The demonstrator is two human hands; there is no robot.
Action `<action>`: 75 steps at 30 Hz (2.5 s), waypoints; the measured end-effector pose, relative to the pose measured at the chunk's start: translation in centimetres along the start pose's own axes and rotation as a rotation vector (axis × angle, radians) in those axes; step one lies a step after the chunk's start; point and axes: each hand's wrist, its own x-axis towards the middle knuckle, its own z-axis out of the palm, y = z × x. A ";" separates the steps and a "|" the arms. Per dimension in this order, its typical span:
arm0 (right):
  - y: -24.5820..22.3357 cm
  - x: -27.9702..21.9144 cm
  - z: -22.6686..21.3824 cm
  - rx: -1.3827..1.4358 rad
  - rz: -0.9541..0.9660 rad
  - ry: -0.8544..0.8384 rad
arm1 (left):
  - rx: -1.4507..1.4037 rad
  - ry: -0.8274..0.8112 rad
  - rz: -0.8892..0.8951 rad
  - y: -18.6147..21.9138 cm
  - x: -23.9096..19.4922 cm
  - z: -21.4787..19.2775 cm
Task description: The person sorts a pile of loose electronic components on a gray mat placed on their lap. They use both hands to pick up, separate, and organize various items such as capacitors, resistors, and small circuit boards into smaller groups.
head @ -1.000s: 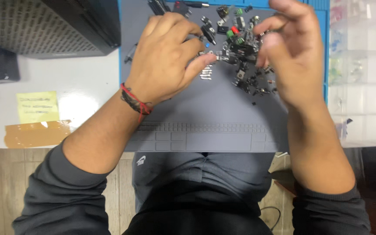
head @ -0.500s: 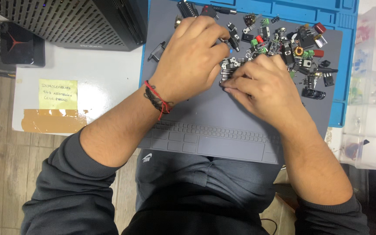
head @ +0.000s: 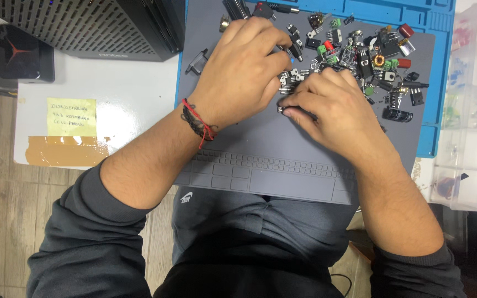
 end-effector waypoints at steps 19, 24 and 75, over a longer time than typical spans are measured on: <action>-0.6 0.7 -0.4 0.172 0.241 -0.225 | -0.093 -0.010 -0.030 0.6 0.2 -0.6; 1.9 -0.6 0.1 0.243 0.194 0.139 | -0.099 -0.059 0.020 0.6 0.1 -0.6; -0.8 0.6 -3.5 0.023 0.101 -0.016 | -0.388 0.196 -0.324 1.6 0.5 -1.3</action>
